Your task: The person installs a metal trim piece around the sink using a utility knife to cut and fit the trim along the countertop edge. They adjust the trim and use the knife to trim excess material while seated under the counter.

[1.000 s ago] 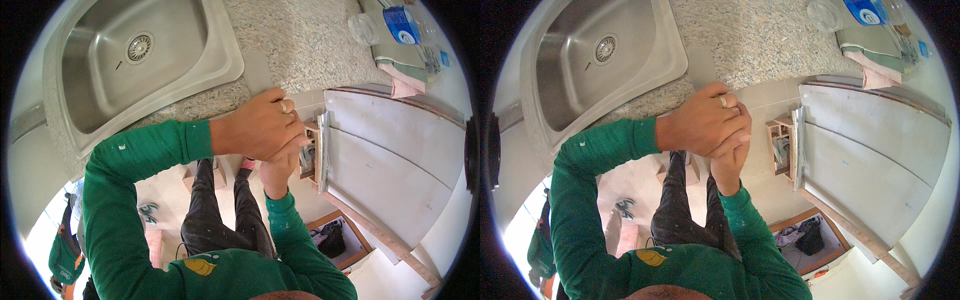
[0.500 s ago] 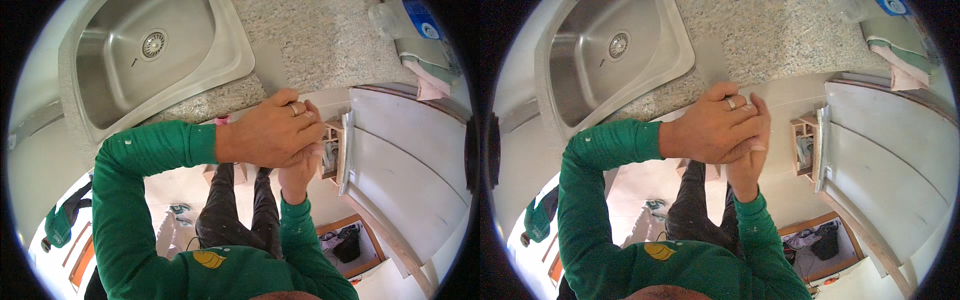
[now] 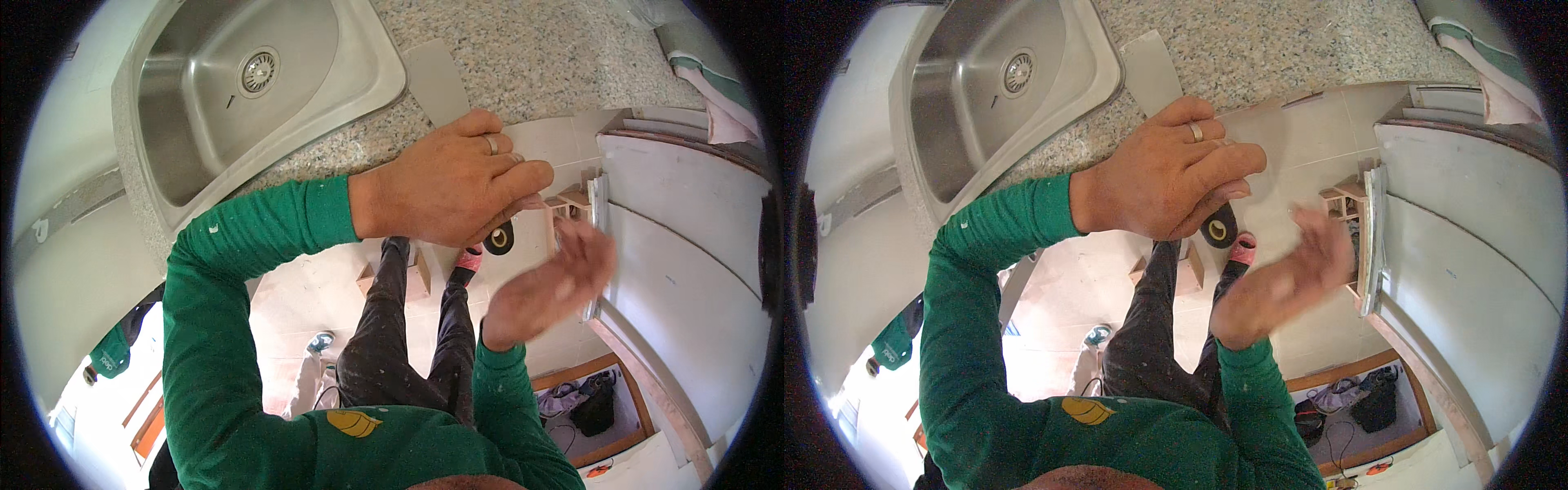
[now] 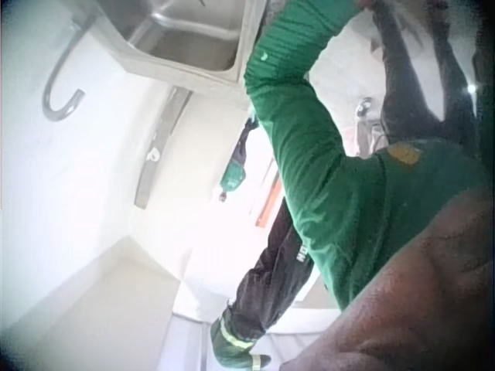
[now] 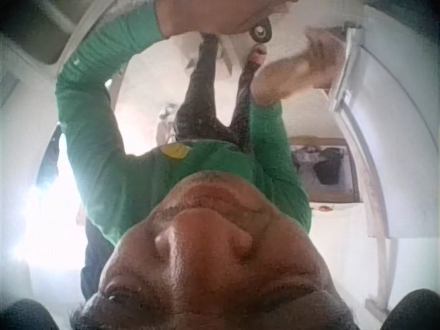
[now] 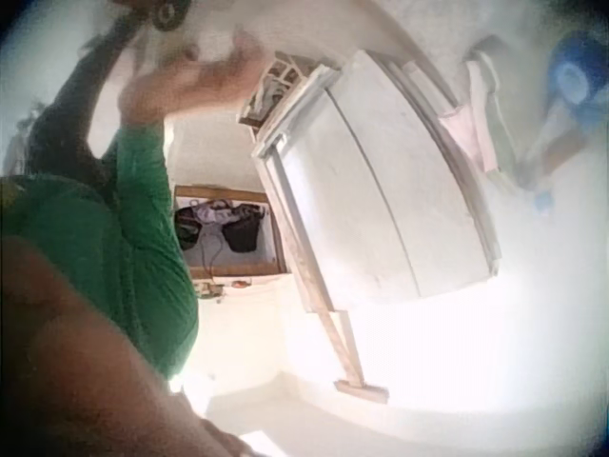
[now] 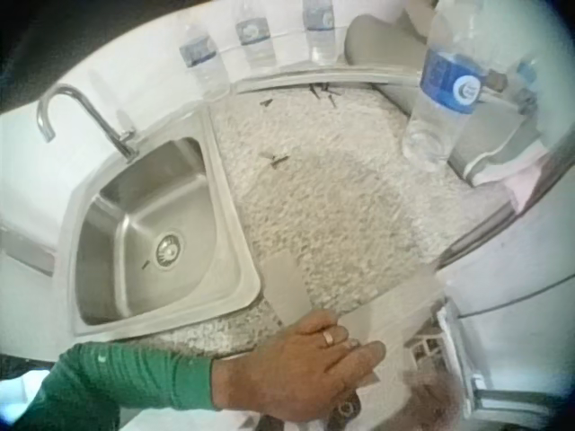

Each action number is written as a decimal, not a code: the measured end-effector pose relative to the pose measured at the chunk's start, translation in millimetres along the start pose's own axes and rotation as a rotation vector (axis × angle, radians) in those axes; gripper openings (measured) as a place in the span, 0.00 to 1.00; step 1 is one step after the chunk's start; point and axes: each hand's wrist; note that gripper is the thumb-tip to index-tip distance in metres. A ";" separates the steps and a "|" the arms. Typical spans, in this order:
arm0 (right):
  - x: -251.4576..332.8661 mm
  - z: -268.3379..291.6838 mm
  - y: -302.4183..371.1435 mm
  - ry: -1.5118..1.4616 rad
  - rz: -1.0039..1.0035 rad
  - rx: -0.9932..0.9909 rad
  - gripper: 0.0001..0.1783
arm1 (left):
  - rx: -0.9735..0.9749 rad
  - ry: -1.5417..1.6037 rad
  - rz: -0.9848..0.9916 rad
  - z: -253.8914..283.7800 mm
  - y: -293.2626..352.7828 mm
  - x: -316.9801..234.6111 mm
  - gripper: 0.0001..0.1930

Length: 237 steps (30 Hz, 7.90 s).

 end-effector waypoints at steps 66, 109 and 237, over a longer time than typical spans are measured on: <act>-8.9 -46.5 -73.8 0.057 0.463 0.299 0.44 | -0.031 0.065 0.100 13.4 -21.7 4.8 0.18; -2.7 -33.1 -109.7 0.695 0.635 0.362 0.19 | -0.277 0.023 0.132 4.0 -22.2 8.3 0.19; -6.7 -27.1 -98.9 -0.020 0.707 0.177 0.29 | -0.489 0.300 0.357 22.3 -31.6 29.2 0.07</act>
Point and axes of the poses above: each hand's wrist, its own y-axis away from the middle knuckle, its own z-axis out of the back of the hand, x = y × z, and after that the axes turned 4 degrees about y, right-handed
